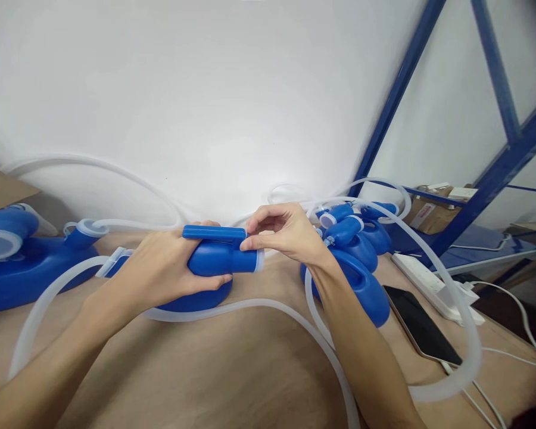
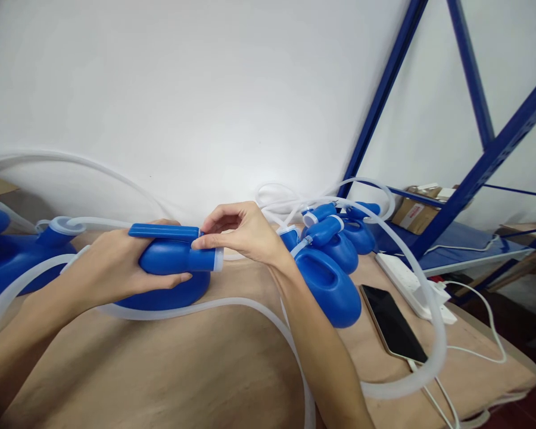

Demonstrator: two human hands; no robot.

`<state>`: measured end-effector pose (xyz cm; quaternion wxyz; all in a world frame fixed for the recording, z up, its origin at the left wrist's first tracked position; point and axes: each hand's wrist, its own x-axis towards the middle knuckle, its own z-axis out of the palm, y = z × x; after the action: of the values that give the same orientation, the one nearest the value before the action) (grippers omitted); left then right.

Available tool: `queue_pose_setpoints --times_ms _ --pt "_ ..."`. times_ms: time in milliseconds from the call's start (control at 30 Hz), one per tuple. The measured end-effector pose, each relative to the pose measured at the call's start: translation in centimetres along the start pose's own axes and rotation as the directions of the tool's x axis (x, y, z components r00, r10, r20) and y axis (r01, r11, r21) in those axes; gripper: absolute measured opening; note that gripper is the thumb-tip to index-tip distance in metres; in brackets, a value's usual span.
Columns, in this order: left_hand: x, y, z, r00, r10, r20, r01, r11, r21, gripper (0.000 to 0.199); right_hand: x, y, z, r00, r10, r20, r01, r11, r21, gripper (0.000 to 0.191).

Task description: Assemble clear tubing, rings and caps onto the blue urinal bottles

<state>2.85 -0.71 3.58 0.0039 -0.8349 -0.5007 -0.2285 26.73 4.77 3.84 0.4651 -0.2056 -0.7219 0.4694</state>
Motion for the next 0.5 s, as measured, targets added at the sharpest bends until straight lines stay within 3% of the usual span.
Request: queue_pose_setpoints --times_ms 167,367,500 --pt "0.2 0.1 0.1 0.999 -0.038 0.005 0.037 0.996 0.084 0.071 -0.1 -0.5 -0.2 0.999 0.022 0.034 -0.02 0.997 -0.069 0.037" --pt "-0.4 -0.7 -1.0 0.987 -0.018 -0.16 -0.005 0.99 -0.142 0.077 0.1 -0.3 -0.8 0.994 -0.104 0.015 0.105 0.98 -0.168 0.034" --pt "-1.5 -2.2 -3.1 0.945 -0.167 -0.28 0.098 0.965 -0.245 0.068 0.7 1.9 -1.5 0.981 -0.129 0.146 0.163 0.953 -0.256 0.061"
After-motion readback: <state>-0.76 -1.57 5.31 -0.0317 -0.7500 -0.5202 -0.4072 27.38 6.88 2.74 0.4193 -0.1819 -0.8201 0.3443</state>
